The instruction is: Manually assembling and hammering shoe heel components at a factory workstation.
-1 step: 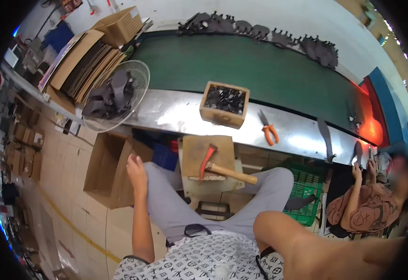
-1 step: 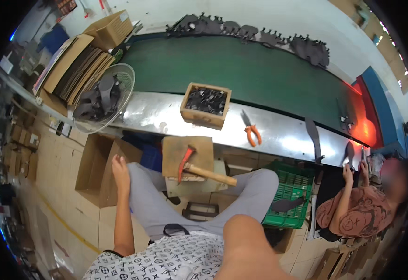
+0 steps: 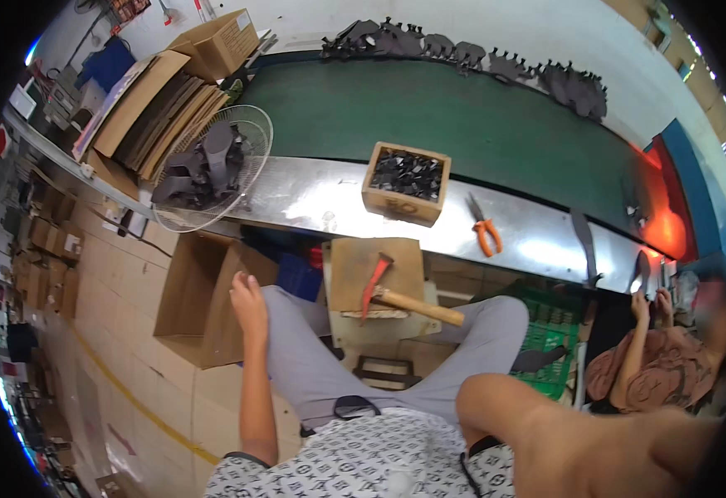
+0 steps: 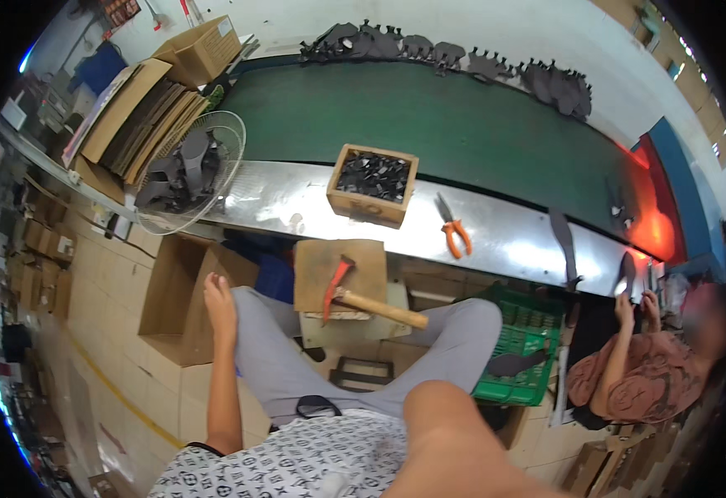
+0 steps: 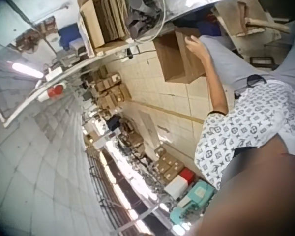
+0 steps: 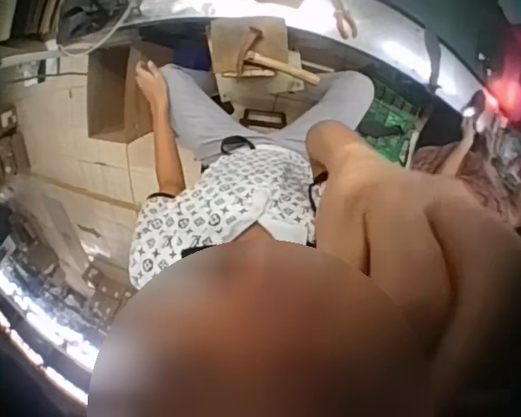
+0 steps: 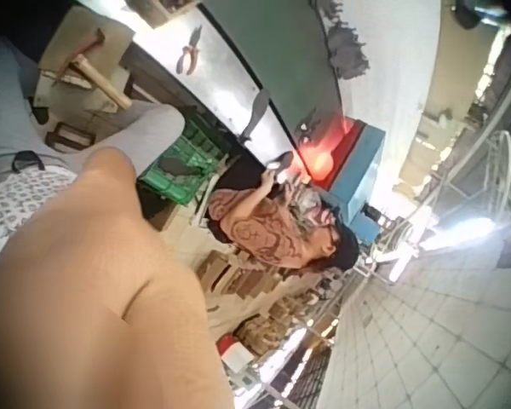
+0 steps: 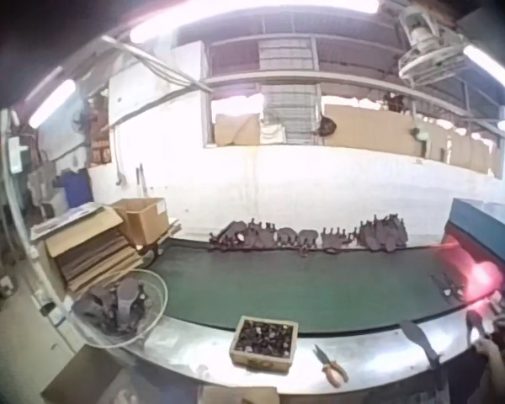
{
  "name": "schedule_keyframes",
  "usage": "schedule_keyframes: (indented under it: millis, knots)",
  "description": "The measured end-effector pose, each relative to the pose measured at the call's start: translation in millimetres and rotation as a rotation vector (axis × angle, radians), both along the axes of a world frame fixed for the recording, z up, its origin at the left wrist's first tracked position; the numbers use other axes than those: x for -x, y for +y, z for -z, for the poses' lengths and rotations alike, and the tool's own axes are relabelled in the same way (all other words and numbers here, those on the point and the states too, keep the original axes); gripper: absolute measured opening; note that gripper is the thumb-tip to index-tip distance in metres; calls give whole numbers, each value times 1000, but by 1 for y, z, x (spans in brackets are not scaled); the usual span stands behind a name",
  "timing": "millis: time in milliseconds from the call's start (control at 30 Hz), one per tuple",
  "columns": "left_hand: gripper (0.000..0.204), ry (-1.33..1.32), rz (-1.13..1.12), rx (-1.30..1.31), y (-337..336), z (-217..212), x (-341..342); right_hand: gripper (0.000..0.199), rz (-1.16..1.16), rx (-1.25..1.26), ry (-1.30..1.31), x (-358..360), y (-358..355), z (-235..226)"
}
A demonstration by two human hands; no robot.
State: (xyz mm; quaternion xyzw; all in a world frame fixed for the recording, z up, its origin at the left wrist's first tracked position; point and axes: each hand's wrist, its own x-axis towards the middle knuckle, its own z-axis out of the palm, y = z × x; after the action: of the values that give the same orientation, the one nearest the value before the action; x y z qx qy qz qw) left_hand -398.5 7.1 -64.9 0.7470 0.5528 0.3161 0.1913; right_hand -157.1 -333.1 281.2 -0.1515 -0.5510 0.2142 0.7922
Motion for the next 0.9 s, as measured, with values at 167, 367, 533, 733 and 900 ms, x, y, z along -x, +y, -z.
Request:
schedule_keyframes:
  millis: [167,367,533,733,900]
  knots:
    - [43,-96,1,1,-1,0,-3,20,-10,81,14,-9,11,5]
    - [45,-50,-7,50,-3,3,4,19,117,179,134,-40,-15,19]
    - [44,-67,-18,114,-1,7,4,31,1147,687,162,-232,-67,123]
    - [36,-128,39,41,-3,-2,-3,34,1677,1866,-413,-356,-234,366]
    - [31,-373,66,-27,-49,-66,-52,19,1119,1331,-131,-292,-157,323]
